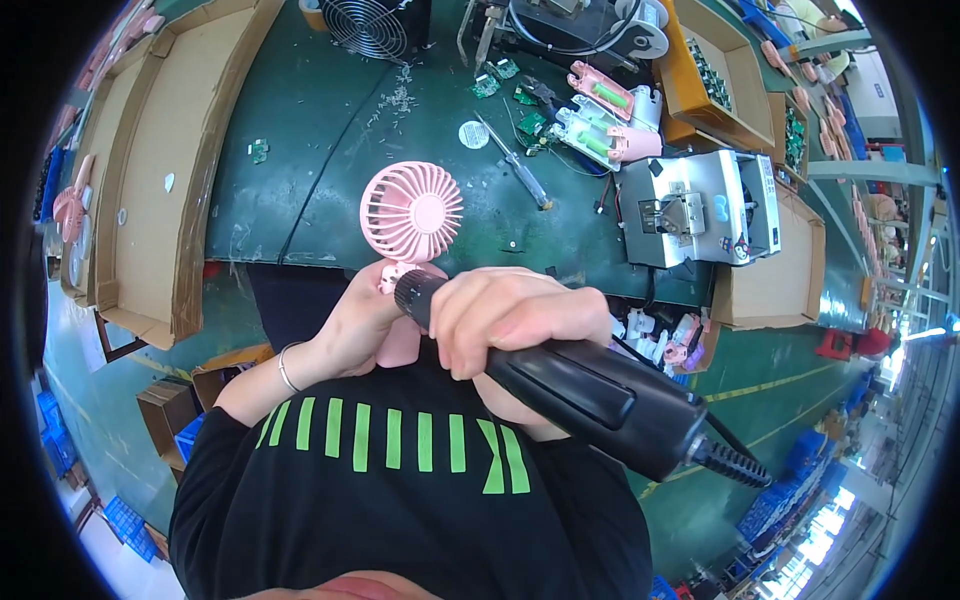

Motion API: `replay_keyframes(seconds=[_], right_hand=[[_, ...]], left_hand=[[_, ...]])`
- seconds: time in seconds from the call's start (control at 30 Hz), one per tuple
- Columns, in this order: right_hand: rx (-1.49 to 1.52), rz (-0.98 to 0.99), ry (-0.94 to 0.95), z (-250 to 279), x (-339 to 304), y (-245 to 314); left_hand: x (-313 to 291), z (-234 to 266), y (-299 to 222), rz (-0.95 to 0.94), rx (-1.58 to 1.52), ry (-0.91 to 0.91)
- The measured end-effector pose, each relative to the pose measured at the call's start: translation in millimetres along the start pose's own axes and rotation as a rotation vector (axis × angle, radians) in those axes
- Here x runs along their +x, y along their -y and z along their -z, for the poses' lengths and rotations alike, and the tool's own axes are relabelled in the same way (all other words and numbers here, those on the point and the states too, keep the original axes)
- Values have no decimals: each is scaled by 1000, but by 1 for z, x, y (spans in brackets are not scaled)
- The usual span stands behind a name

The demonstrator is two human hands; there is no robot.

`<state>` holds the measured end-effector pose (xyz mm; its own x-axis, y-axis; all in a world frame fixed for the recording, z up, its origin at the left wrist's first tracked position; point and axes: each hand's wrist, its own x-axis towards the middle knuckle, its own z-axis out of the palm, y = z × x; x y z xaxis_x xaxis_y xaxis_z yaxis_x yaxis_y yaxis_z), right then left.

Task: The person fastens small handheld fans using an electric screwdriver, opens one fan to solder its circuit board with a soldering iron, and reassembles the casing before securing it with the electric screwdriver.

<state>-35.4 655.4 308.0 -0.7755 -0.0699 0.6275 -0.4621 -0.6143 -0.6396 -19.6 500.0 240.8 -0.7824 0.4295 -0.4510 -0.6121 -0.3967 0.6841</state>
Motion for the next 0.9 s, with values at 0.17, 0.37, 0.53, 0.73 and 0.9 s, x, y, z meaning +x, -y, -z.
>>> replay_keyframes(seconds=[0.17,0.37,0.53,0.73,0.9], right_hand=[[-203,79,-164,-7,-1,-7],[-162,336,-471,38,35,38],[-1104,1054,-763,147,82,123],[-839,851,-789,142,58,147],[-692,313,-719,117,62,111]], left_hand=[[5,-3,-4,35,-70,88],[4,0,-13,96,-67,-44],[5,4,-14,75,-73,-57],[15,0,-11,91,-7,-33],[20,3,-8,71,-33,-103]])
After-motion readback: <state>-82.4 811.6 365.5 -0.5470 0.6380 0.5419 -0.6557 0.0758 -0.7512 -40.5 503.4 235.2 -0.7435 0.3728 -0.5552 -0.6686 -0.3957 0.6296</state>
